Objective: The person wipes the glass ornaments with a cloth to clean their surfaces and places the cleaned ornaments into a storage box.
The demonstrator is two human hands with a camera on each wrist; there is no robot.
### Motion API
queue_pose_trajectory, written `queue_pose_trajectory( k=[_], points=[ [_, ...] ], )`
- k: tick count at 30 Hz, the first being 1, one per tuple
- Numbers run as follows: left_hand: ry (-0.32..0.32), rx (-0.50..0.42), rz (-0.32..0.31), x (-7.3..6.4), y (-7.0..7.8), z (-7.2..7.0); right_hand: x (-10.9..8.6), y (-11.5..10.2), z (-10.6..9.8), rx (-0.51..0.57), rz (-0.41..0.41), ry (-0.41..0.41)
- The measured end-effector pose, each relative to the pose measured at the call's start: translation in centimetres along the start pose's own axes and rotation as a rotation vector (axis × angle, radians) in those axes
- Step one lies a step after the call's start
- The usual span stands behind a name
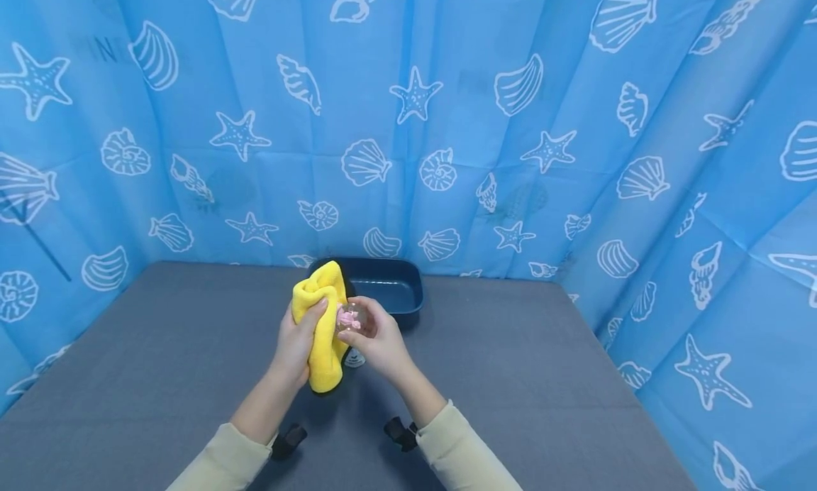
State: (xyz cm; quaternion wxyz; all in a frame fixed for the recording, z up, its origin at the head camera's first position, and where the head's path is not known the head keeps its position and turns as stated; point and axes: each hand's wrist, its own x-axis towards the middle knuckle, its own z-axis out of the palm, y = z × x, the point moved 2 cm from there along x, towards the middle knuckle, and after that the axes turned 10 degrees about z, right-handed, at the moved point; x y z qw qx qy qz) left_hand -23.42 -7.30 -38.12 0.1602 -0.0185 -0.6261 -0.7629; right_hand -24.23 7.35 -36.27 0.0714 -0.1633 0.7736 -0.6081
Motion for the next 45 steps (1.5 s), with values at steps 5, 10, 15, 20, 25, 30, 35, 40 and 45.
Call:
queue_pose_trajectory(
  k=[5, 10, 15, 20, 25, 30, 35, 40, 45],
  points=[
    [-0.013, -0.006, -0.004, 0.3, 0.2, -0.6, -0.1, 0.3, -0.3, 0.049, 0.010, -0.028],
    [0.008, -0.042, -0.059, 0.7, 0.2, -1.4, -0.3, 0.4, -1.0, 0.184, 0.021, -0.069],
    [-0.020, -0.118, -0.068, 0.5, 0.8, -1.5, -0.3, 0.1, -1.5, 0.224, -0.025, -0.047],
    [-0.104, -0.153, -0.021, -0.1, 1.0, -0.2, -0.2, -0.2, -1.1, 0.180, -0.085, -0.053],
    [-0.040, -0.028, -0.015, -0.5, 0.4, 0.5, -0.1, 0.1, -0.4, 0.137, -0.084, -0.092],
    [0.032, 0.036, 0.019, -0.8, 0.0, 0.6, -0.2, 0.3, 0.0, 0.196, 0.013, -0.076],
    [0.026, 0.021, 0.117, -0.9, -0.1, 0.7, -0.1, 0.2, 0.2, 0.252, 0.072, 0.044],
    [0.020, 0.041, 0.152, -0.9, -0.3, 0.5, 0.1, 0.2, 0.2, 0.205, 0.132, 0.040],
    [0.037, 0.027, 0.142, -0.8, -0.3, 0.4, 0.1, 0.2, 0.3, 0.224, 0.146, 0.006]
  ],
)
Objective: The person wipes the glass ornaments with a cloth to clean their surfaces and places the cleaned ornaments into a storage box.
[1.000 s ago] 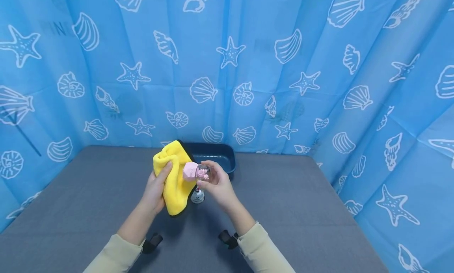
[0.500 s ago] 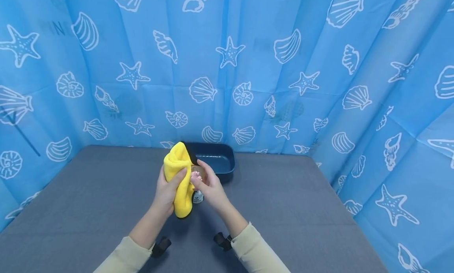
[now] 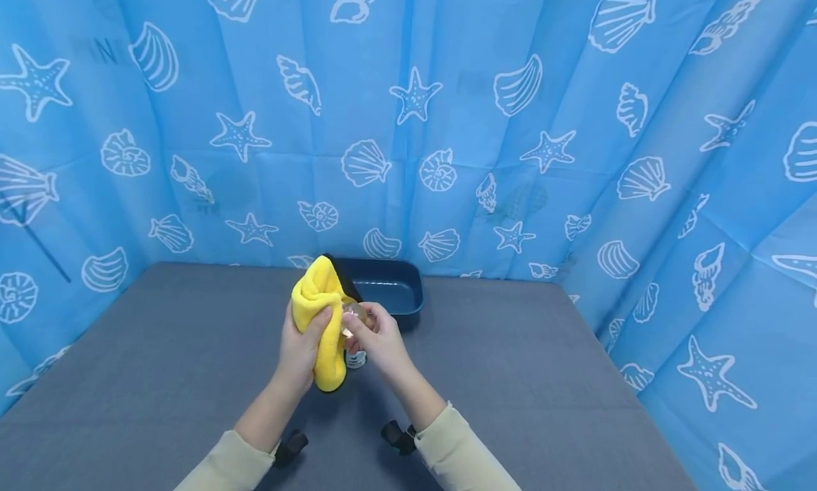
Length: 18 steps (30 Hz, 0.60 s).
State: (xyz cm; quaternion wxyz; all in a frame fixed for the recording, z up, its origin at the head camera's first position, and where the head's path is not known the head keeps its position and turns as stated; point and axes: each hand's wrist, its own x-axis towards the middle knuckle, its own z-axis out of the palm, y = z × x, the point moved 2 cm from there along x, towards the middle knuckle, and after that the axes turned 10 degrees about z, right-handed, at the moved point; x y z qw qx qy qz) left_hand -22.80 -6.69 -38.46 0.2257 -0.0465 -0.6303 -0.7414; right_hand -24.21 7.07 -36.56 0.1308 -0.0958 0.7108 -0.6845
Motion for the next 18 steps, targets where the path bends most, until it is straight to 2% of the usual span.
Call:
queue_pose_trajectory(
  k=[6, 11, 15, 18],
  points=[
    [0.032, -0.118, -0.046, 0.3, 0.1, -0.1, 0.0, 0.4, 0.0, 0.025, -0.015, -0.016],
    [0.067, -0.146, -0.082, 0.7, 0.2, -0.9, -0.4, 0.5, -0.6, 0.012, -0.075, -0.031],
    [0.036, -0.182, -0.108, 0.8, 0.5, -1.2, -0.7, 0.3, -1.1, -0.010, -0.128, -0.006],
    [-0.023, -0.208, -0.133, 0.8, 0.8, -0.9, -0.8, 0.1, -1.2, -0.035, -0.155, 0.000]
  ],
)
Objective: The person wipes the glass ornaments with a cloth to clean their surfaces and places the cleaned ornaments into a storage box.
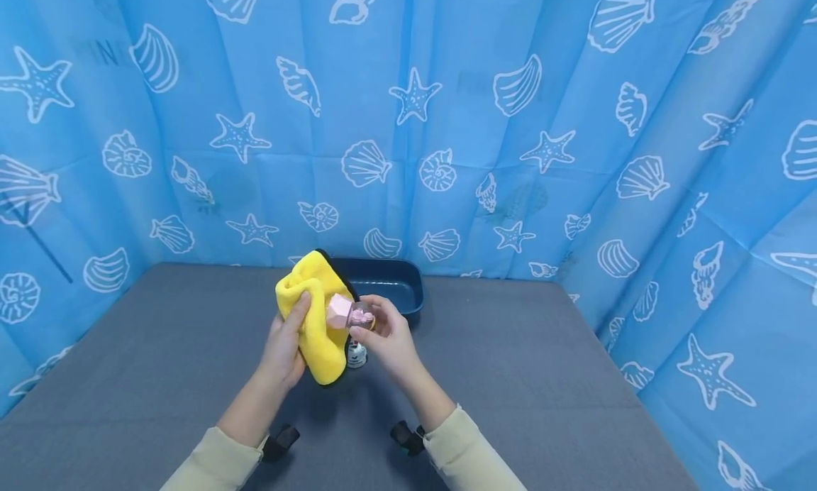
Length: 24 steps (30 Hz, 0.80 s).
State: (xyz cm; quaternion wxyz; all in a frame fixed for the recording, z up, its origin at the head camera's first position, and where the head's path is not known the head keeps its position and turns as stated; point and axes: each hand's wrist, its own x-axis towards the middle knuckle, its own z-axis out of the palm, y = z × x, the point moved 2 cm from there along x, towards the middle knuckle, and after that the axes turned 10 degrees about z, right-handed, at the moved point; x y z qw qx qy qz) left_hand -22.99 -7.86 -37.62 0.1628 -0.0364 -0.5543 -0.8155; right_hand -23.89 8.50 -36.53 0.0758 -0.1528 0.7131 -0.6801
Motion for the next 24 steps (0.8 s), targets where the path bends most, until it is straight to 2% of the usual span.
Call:
queue_pose_trajectory(
  k=[3, 5, 8, 12, 16, 20, 22, 24],
  points=[
    [-0.043, 0.038, -0.036, -0.2, 0.0, 0.6, 0.1, -0.2, 0.2, -0.030, -0.020, -0.013],
    [-0.055, 0.058, -0.037, -0.2, -0.2, 0.9, 0.2, -0.3, 0.4, -0.053, -0.023, -0.022],
    [-0.032, 0.063, -0.007, -0.2, -0.4, 1.0, 0.4, -0.2, 0.6, -0.065, 0.006, -0.043],
    [-0.003, 0.042, 0.059, 0.0, -0.5, 0.8, 0.6, -0.1, 0.7, -0.038, 0.098, -0.032],
    [0.008, 0.132, 0.104, -0.2, -0.5, 0.8, 0.8, -0.4, 0.9, -0.029, 0.186, 0.021],
    [-0.005, 0.248, 0.133, -0.5, -0.5, 1.1, 0.9, -0.5, 1.1, 0.023, 0.229, 0.028],
    [0.003, 0.266, 0.146, -0.6, -0.6, 1.1, 0.9, -0.5, 1.2, 0.060, 0.231, 0.023],
    [0.017, 0.235, 0.147, -0.5, -0.7, 1.2, 0.9, -0.3, 1.3, 0.080, 0.228, 0.021]
  ],
)
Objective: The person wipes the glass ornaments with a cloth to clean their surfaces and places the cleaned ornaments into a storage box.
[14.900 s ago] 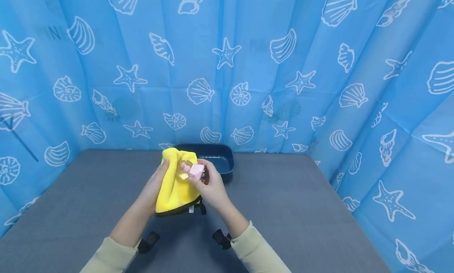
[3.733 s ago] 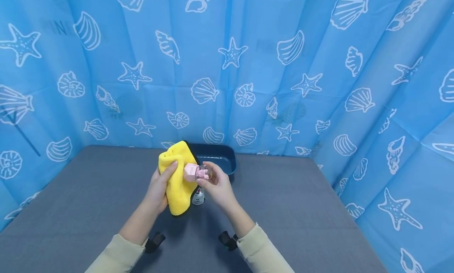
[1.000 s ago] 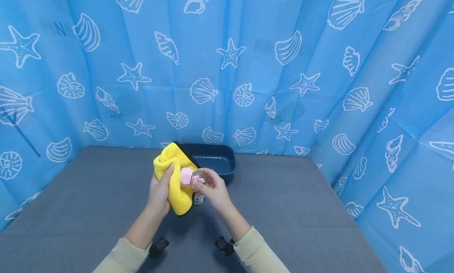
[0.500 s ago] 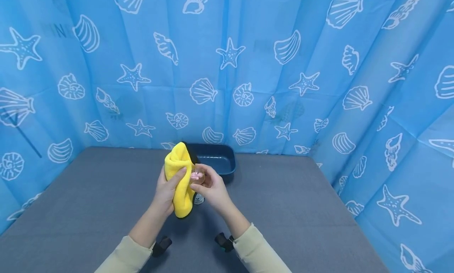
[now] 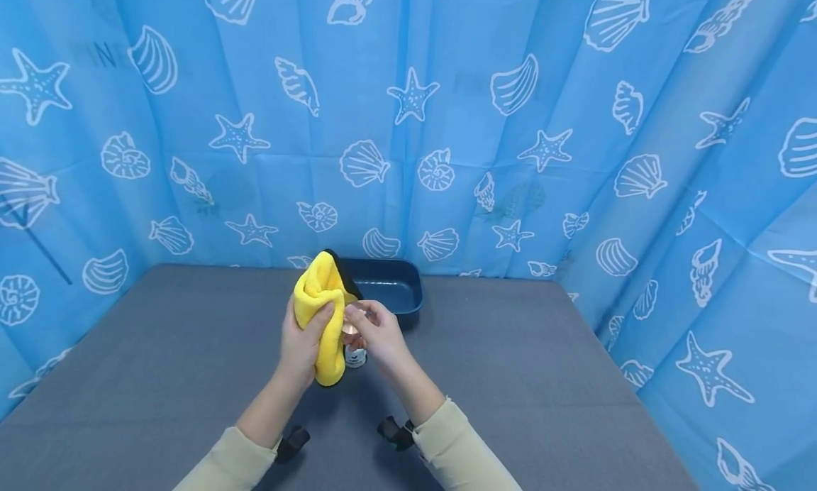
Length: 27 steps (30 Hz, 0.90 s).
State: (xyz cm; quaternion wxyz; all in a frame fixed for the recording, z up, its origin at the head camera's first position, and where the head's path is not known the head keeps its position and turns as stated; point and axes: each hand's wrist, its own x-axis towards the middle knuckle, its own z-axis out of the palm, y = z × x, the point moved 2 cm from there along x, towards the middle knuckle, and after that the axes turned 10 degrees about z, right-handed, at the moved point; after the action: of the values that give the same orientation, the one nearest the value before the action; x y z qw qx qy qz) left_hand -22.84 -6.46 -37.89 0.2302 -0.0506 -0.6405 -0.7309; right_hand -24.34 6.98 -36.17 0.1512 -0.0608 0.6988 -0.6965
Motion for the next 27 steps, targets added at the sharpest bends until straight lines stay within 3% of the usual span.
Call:
queue_pose_trajectory(
  k=[6, 13, 19, 24, 27],
  points=[
    [0.062, -0.126, -0.034, 0.4, 0.0, -0.2, -0.1, 0.5, -0.1, 0.032, -0.014, -0.012],
    [0.092, -0.184, -0.115, 0.8, 0.3, -1.4, -0.6, 0.4, -1.1, 0.009, -0.082, -0.020],
    [0.034, -0.262, -0.156, 0.8, 0.9, -1.3, -0.6, -0.1, -1.9, -0.012, -0.160, 0.027],
    [-0.063, -0.194, -0.167, 0.5, 0.7, -0.3, -0.3, -0.1, -1.6, -0.013, -0.183, 0.015],
    [-0.066, -0.111, -0.175, 0.3, 0.4, 0.0, -0.3, -0.2, -1.3, -0.042, -0.191, -0.009]
  ],
)
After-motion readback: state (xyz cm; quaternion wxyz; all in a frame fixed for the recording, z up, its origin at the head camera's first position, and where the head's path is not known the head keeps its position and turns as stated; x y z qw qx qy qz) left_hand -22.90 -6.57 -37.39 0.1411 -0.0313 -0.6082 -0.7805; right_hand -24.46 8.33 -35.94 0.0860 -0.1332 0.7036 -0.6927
